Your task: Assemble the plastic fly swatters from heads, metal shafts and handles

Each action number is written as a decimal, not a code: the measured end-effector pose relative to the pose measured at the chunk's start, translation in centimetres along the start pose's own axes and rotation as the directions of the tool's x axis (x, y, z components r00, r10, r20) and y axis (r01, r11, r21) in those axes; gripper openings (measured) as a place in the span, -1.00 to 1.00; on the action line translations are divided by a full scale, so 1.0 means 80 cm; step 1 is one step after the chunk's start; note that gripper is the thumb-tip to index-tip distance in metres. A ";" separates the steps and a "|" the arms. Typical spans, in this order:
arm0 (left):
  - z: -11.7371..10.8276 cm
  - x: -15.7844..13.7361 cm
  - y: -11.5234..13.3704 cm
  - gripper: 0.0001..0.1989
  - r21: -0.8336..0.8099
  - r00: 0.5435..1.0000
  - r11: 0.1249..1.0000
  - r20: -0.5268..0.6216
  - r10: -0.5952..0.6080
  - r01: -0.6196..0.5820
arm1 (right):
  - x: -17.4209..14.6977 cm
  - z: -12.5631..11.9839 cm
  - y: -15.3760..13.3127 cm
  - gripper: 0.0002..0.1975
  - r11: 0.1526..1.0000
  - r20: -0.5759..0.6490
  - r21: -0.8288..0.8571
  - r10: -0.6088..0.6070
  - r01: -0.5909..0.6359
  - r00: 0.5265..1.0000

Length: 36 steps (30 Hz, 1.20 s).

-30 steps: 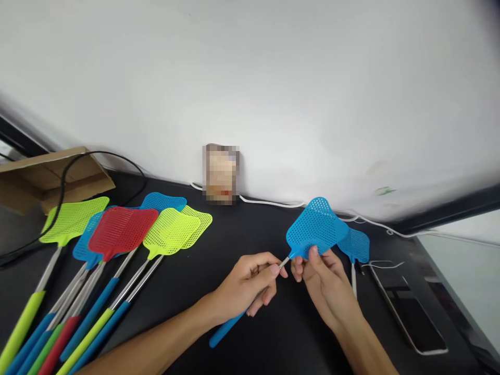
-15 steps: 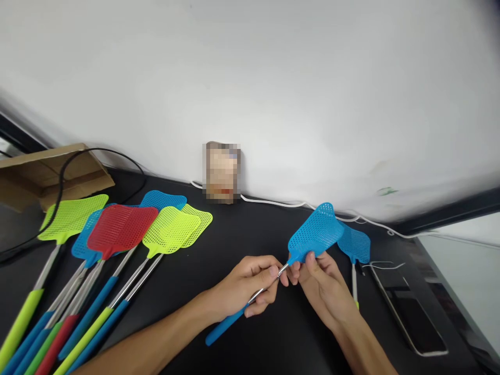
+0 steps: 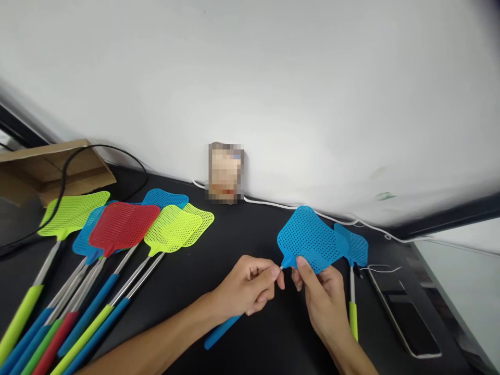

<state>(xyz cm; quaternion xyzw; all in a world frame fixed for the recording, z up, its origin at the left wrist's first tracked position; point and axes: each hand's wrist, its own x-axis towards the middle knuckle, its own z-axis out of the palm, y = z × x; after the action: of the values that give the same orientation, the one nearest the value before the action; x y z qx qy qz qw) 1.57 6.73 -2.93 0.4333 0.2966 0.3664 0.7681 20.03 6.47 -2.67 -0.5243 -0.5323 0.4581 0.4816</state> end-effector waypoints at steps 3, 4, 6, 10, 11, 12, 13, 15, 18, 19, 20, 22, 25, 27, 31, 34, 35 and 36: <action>0.006 -0.001 0.000 -0.52 0.056 0.999 0.998 -0.039 -0.014 0.016 | -0.006 0.000 0.000 -0.57 0.986 -0.075 -0.164 -0.012 0.000 0.997; 0.007 -0.001 0.000 -0.52 0.076 0.999 0.997 -0.049 -0.017 0.020 | -0.008 0.001 -0.001 -0.56 0.981 -0.093 -0.193 -0.013 -0.005 0.996; 0.011 -0.002 0.000 -0.53 0.108 0.998 0.994 -0.067 -0.021 0.029 | -0.009 0.002 -0.002 -0.56 0.975 -0.114 -0.221 -0.017 -0.009 0.993; 0.014 -0.004 0.001 -0.56 0.159 0.995 0.987 -0.093 -0.025 0.040 | -0.010 0.006 -0.006 -0.55 0.964 -0.118 -0.266 -0.041 0.008 0.992; 0.014 -0.005 0.000 -0.56 0.171 0.995 0.985 -0.095 -0.024 0.040 | -0.009 0.007 -0.006 -0.54 0.960 -0.120 -0.278 -0.047 0.012 0.992; 0.014 -0.005 0.000 -0.56 0.180 0.995 0.983 -0.097 -0.024 0.041 | -0.009 0.007 -0.006 -0.54 0.959 -0.122 -0.285 -0.051 0.015 0.991; 0.014 -0.005 0.000 -0.56 0.187 0.995 0.981 -0.097 -0.024 0.042 | -0.009 0.007 -0.006 -0.54 0.959 -0.121 -0.282 -0.052 0.016 0.991; 0.014 -0.004 0.000 -0.56 0.200 0.995 0.979 -0.100 -0.012 0.032 | -0.007 0.006 -0.005 -0.54 0.970 -0.094 -0.243 -0.028 0.004 0.995; 0.012 -0.001 0.002 -0.55 0.198 0.997 0.980 -0.076 0.021 -0.006 | 0.001 0.001 -0.010 -0.57 0.993 -0.049 -0.099 0.064 -0.068 0.997; 0.012 0.000 0.003 -0.54 0.187 0.998 0.982 -0.055 0.025 -0.014 | 0.005 -0.002 -0.015 -0.60 0.995 -0.067 -0.025 0.090 -0.092 0.994; 0.011 0.001 0.003 -0.51 0.169 0.999 0.985 -0.031 0.023 -0.018 | 0.011 -0.008 -0.020 -0.63 0.993 -0.110 0.061 0.110 -0.104 0.988; 0.011 0.001 0.002 -0.46 0.141 1.000 0.990 0.011 0.015 -0.017 | 0.027 -0.027 -0.032 -0.68 0.967 -0.231 0.240 0.138 -0.081 0.963; 0.012 -0.001 -0.002 -0.43 0.177 0.999 0.984 0.033 0.019 -0.025 | 0.051 -0.076 -0.042 -0.65 0.934 -0.365 0.357 0.130 0.009 0.922; 0.013 -0.003 -0.006 -0.43 0.240 0.999 0.970 0.035 0.024 -0.032 | 0.063 -0.118 -0.038 -0.62 0.953 -0.383 0.302 0.102 0.020 0.918; 0.015 -0.003 -0.011 -0.45 0.329 0.998 0.943 0.046 0.046 -0.058 | 0.074 -0.185 -0.015 -0.53 0.971 -0.194 0.012 0.238 -0.240 0.952; 0.015 -0.003 -0.012 -0.45 0.357 0.997 0.932 0.054 0.050 -0.066 | 0.077 -0.204 0.002 -0.47 0.890 -0.176 -0.293 0.309 -0.350 0.935; 0.015 -0.003 -0.012 -0.46 0.366 0.997 0.928 0.058 0.049 -0.067 | 0.079 -0.206 0.006 -0.45 0.847 -0.193 -0.389 0.309 -0.361 0.931; 0.015 -0.003 -0.012 -0.46 0.374 0.997 0.925 0.061 0.047 -0.066 | 0.081 -0.208 0.009 -0.44 0.793 -0.208 -0.487 0.300 -0.365 0.931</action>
<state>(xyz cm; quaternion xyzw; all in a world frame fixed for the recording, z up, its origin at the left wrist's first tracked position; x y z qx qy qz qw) 2.62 5.64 -3.18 0.5899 0.3291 0.3137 0.6673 36.70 12.65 -1.22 -0.7460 -0.5052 0.3432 0.2654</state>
